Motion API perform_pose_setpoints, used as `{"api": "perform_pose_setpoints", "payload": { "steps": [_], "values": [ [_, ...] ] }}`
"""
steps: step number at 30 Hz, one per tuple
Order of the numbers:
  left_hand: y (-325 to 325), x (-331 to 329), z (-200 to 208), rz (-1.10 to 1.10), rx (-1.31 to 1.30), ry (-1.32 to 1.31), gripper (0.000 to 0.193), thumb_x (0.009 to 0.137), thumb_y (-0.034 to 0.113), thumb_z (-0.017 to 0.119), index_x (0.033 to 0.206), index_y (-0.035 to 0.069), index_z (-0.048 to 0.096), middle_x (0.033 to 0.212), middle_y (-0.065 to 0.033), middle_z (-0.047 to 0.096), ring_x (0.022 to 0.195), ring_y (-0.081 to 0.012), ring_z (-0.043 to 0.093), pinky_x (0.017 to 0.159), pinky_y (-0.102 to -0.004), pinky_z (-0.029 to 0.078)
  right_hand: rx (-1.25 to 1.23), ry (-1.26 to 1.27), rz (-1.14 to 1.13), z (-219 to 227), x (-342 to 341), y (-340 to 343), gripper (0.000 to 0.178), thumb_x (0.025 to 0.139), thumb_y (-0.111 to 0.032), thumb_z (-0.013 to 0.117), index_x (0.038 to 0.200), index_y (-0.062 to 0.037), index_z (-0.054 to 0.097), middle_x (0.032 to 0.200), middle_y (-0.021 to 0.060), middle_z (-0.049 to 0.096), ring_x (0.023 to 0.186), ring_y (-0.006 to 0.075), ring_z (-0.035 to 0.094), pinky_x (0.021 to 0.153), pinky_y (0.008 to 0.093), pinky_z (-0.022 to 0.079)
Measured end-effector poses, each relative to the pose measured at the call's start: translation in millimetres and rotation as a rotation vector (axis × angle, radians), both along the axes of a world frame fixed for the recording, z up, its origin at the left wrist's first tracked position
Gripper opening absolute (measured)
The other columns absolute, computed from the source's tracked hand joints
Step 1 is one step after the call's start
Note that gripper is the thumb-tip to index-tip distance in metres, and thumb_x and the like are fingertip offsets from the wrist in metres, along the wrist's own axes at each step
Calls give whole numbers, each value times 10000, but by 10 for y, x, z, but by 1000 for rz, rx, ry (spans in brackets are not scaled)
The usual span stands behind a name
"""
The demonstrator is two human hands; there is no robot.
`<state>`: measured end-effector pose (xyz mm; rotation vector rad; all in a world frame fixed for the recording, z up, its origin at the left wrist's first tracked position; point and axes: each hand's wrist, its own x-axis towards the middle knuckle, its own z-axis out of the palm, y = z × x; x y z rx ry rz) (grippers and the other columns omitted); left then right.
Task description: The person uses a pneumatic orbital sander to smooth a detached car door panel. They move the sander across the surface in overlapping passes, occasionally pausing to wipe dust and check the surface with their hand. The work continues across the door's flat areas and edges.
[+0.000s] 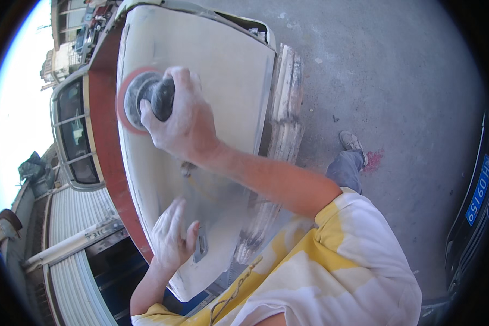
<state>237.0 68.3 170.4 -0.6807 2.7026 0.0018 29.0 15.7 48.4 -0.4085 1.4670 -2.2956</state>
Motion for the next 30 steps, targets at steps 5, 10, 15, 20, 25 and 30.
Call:
{"api": "perform_pose_setpoints", "payload": {
  "steps": [5, 10, 15, 20, 25, 30],
  "values": [
    [173, 319, -178, 493, 211, 260, 664, 923, 136, 678, 1453, -116, 367, 1301, -301, 586, 1227, -423, 592, 1047, -420, 461, 1, -287, 247, 81, 975, 501, 492, 862, -242, 742, 1214, -54, 456, 1048, 218, 553, 966, 410, 630, 809, 463, 516],
    [177, 297, -223, 598, 319, 286, 707, 924, 146, 690, 1470, -126, 333, 1336, -311, 561, 1270, -398, 564, 1070, -427, 429, -14, -210, 123, 123, 1363, 675, 463, 901, -234, 744, 1196, -25, 454, 897, 92, 549, 803, 168, 570, 743, 347, 497],
    [-233, -195, -267, 593, 389, 431, 689, 980, 315, 652, 1451, -117, 394, 1315, -291, 582, 1247, -395, 570, 1058, -410, 423, -101, -473, 143, 75, 607, 225, 441, 915, -273, 723, 1163, -30, 451, 892, 144, 600, 815, 269, 633, 752, 404, 515],
    [-175, -148, -101, 562, 310, 305, 670, 998, 358, 612, 1433, -116, 424, 1333, -301, 576, 1268, -420, 559, 1081, -430, 410, -81, -445, 151, 166, 737, 345, 451, 904, -265, 730, 1166, -34, 444, 904, 185, 617, 832, 321, 673, 770, 441, 524],
    [120, 139, 87, 502, 210, 205, 647, 1005, 342, 592, 1433, -115, 427, 1338, -319, 567, 1294, -439, 542, 1100, -449, 399, 26, -406, 206, 337, 1152, 652, 462, 899, -249, 748, 1169, -31, 444, 923, 124, 559, 844, 219, 588, 781, 383, 501],
    [-326, -572, -158, 519, 378, 427, 509, 1016, 201, 571, 1392, -125, 466, 1169, -251, 649, 1101, -276, 623, 974, -366, 469, -6, -408, 141, 202, 303, 172, 473, 887, -273, 741, 1150, 1, 459, 898, 165, 603, 847, 294, 629, 767, 414, 518]
  ]
}}
